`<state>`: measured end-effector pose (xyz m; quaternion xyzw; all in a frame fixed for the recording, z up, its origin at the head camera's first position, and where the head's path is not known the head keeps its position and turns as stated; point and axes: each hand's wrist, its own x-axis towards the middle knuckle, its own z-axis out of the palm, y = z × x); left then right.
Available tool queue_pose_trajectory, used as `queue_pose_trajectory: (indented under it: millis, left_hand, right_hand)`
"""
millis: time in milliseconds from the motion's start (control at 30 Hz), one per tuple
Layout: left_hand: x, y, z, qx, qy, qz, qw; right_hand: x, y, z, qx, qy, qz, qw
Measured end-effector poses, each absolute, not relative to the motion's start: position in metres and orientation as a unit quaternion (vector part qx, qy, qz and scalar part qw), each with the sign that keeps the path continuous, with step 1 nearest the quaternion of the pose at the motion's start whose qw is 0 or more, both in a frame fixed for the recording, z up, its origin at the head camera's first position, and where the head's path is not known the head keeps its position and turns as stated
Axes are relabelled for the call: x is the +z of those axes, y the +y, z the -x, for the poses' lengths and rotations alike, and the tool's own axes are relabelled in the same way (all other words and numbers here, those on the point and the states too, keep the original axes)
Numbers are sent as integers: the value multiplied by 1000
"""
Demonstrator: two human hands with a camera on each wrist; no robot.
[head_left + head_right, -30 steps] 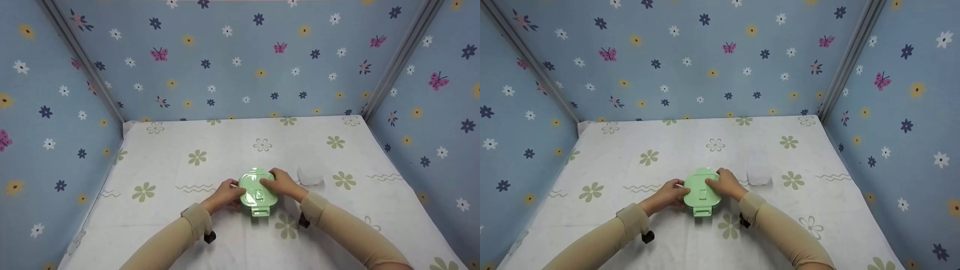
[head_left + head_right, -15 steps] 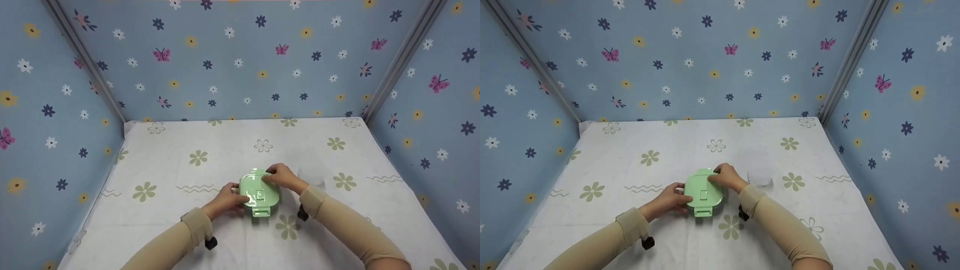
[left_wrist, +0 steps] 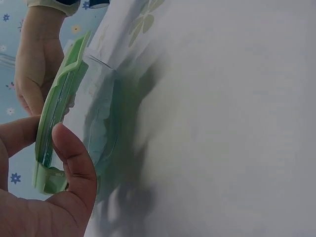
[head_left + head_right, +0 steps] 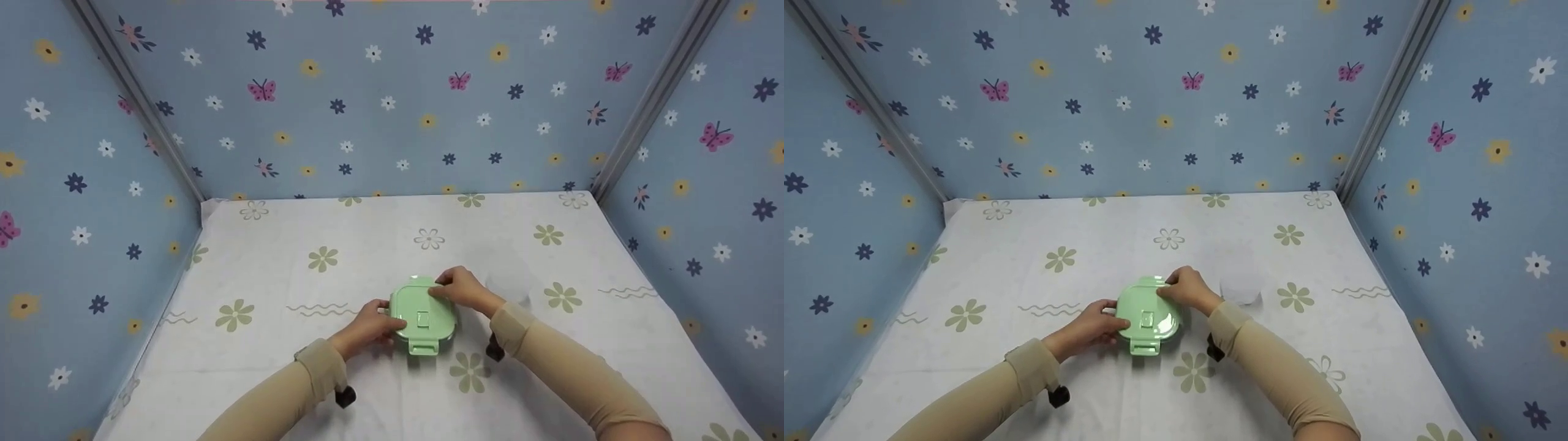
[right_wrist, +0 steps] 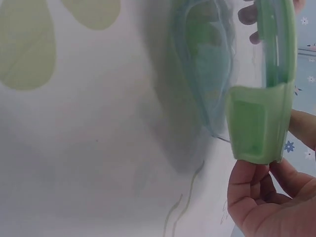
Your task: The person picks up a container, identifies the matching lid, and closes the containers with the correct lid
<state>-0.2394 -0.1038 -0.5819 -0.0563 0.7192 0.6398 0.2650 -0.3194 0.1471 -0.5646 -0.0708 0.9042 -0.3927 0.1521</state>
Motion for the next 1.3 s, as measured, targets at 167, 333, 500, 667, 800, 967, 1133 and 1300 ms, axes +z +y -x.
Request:
queue_pose_trajectory:
  millis: [167, 333, 500, 667, 800, 967, 1133, 1300]
  left_hand:
    - [-579, -107, 245, 650, 711, 65, 259]
    - [-572, -109, 252, 664, 702, 82, 244]
    - [-569, -112, 259, 689, 676, 113, 238]
    - [-568, -111, 265, 702, 666, 125, 217]
    - [-567, -108, 268, 707, 671, 129, 182]
    - [-565, -107, 273, 702, 686, 126, 144]
    - [-564, -108, 280, 689, 704, 121, 120]
    - [-566, -107, 288, 676, 717, 124, 117]
  right_hand:
    - [-562, 152, 317, -413, 898, 58, 141]
    - [-560, 155, 315, -434, 889, 40, 138]
    - [-560, 158, 312, -473, 869, 25, 145]
    - [-563, 160, 310, -506, 850, 4, 146]
    - [-565, 163, 309, -529, 836, -14, 148]
    - [-562, 166, 306, -551, 817, -40, 164]
    - [-560, 169, 301, -578, 793, -62, 182]
    - [-563, 171, 296, -615, 761, -77, 191]
